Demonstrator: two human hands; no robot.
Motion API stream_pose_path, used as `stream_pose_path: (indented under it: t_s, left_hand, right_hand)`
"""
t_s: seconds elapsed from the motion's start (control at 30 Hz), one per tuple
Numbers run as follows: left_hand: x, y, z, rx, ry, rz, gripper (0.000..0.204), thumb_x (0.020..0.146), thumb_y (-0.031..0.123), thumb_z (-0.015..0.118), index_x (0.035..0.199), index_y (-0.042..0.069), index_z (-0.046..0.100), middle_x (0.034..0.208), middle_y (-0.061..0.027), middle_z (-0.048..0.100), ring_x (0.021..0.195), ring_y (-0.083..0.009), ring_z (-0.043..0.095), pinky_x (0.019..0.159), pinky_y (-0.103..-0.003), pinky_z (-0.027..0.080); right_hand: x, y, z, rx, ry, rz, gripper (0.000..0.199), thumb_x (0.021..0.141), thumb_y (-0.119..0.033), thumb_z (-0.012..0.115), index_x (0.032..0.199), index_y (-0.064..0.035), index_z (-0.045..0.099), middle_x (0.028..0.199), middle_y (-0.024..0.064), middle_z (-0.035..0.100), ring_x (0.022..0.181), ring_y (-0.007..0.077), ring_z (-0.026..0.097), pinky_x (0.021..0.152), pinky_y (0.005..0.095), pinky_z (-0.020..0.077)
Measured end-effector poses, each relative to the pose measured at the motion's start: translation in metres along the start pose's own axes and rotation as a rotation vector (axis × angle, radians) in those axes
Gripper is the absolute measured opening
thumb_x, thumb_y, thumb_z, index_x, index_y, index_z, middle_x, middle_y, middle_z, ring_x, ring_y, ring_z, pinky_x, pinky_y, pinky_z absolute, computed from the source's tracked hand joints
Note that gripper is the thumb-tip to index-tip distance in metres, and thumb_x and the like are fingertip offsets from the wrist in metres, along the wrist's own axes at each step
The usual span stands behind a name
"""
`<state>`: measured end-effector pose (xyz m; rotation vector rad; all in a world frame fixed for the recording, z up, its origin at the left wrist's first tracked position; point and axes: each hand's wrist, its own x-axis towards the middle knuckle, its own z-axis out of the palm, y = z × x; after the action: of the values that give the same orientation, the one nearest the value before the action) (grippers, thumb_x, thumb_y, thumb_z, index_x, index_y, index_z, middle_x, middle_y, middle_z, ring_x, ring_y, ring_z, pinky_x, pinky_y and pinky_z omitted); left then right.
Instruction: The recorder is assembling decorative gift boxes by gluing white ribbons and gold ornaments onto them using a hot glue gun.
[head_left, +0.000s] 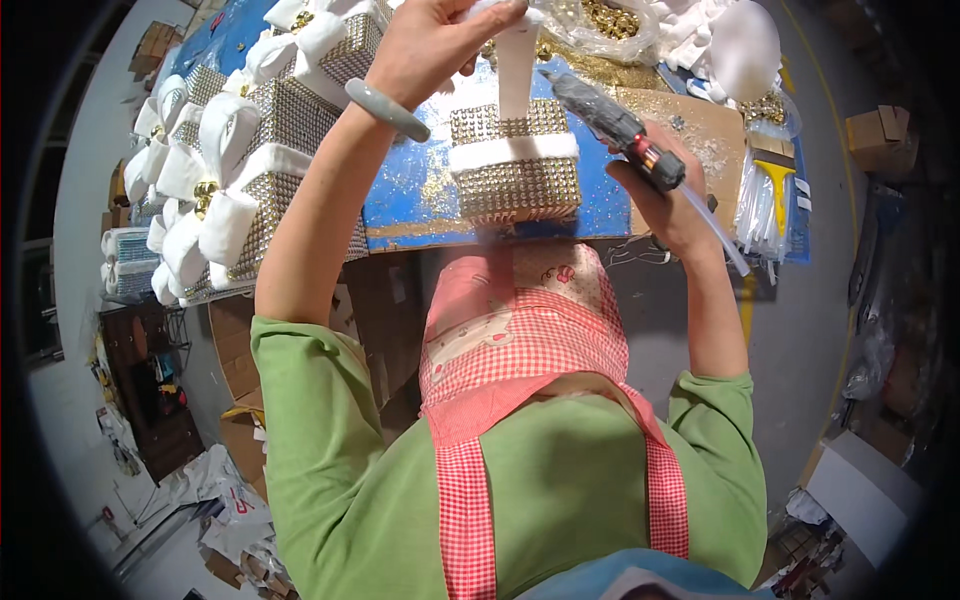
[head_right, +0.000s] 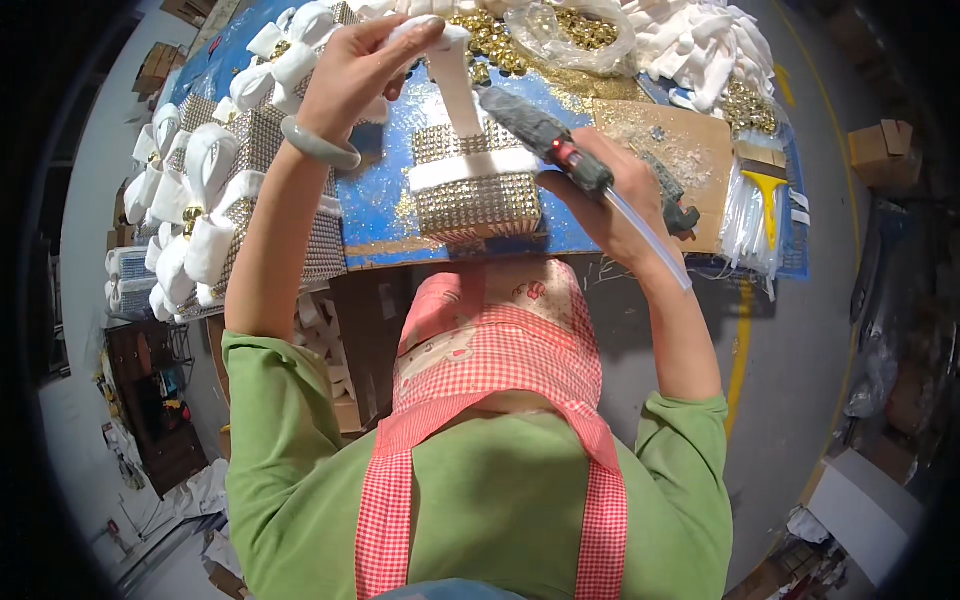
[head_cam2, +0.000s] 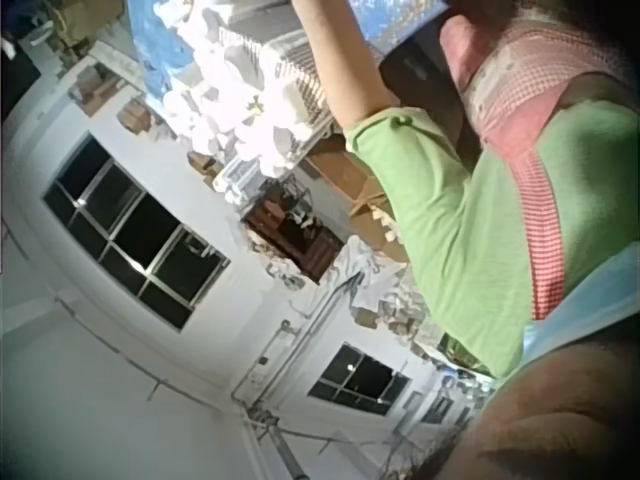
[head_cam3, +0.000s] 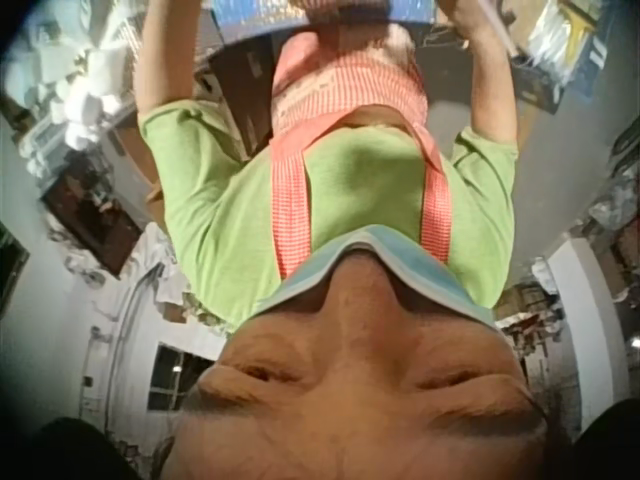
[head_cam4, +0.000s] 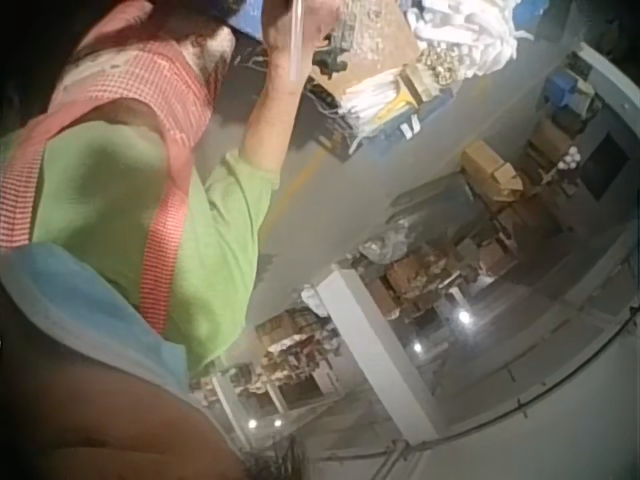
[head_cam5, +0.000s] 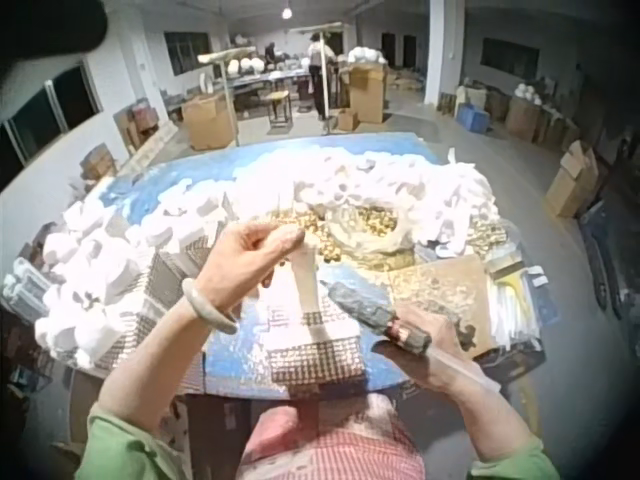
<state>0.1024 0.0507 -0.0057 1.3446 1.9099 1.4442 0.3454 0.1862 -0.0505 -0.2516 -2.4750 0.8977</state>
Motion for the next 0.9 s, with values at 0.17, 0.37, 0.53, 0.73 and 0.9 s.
stream_pose_path:
  t_s: [0.17, 0.37, 0.53, 0.73, 0.9]
  left_hand:
    - [0.001, 0.031, 0.007, -0.115, 0.026, -0.102, 0.029, 0.091, 0.031, 0.06, 0.094, 0.004, 0.069, 0.058, 0.0089, 0.048, 0.048, 0.0018, 0.039, 0.04, -0.016, 0.028]
    - [-0.001, 0.026, 0.009, -0.133, 0.026, 0.01, 0.026, 0.092, 0.027, 0.059, 0.096, 0.003, 0.068, 0.061, 0.0092, 0.05, 0.048, 0.0017, 0.038, 0.04, -0.016, 0.029]
    - [-0.006, 0.032, 0.008, -0.152, 0.031, -0.022, 0.025, 0.092, 0.024, 0.059, 0.096, 0.002, 0.069, 0.063, 0.0089, 0.053, 0.05, 0.0018, 0.038, 0.041, -0.016, 0.03]
    - [-0.011, 0.028, 0.005, -0.16, -0.006, -0.003, 0.025, 0.091, 0.025, 0.061, 0.095, 0.002, 0.069, 0.063, 0.0093, 0.052, 0.05, 0.002, 0.037, 0.042, -0.016, 0.029]
    - [-0.036, 0.032, 0.014, -0.06, 0.004, 0.051, 0.028, 0.09, 0.029, 0.061, 0.097, 0.003, 0.069, 0.058, 0.0066, 0.051, 0.048, -0.0002, 0.041, 0.042, -0.018, 0.031]
  right_hand:
    - [0.016, -0.008, 0.005, -0.087, 0.086, -0.079, 0.025, 0.078, -0.026, 0.07, 0.085, -0.0074, 0.055, 0.073, 0.0109, 0.056, 0.067, 0.0339, 0.058, 0.056, 0.04, 0.045]
    - [0.027, -0.008, 0.013, -0.177, 0.083, -0.049, 0.025, 0.08, -0.03, 0.068, 0.086, -0.0078, 0.058, 0.074, 0.0113, 0.058, 0.066, 0.0333, 0.059, 0.055, 0.0405, 0.0458]
    - [0.021, 0.003, 0.025, -0.221, 0.045, -0.034, 0.026, 0.082, -0.032, 0.067, 0.086, -0.008, 0.059, 0.073, 0.0113, 0.058, 0.066, 0.0334, 0.059, 0.055, 0.041, 0.0463]
    - [0.014, 0.022, 0.046, -0.249, -0.013, 0.019, 0.026, 0.082, -0.033, 0.066, 0.092, -0.0098, 0.063, 0.074, 0.0119, 0.061, 0.067, 0.0353, 0.059, 0.055, 0.0427, 0.0462]
    - [-0.007, 0.043, 0.051, 0.122, -0.145, 0.352, 0.028, 0.087, -0.032, 0.062, 0.099, -0.0063, 0.065, 0.071, 0.0097, 0.062, 0.062, 0.017, 0.057, 0.059, 0.0303, 0.0442]
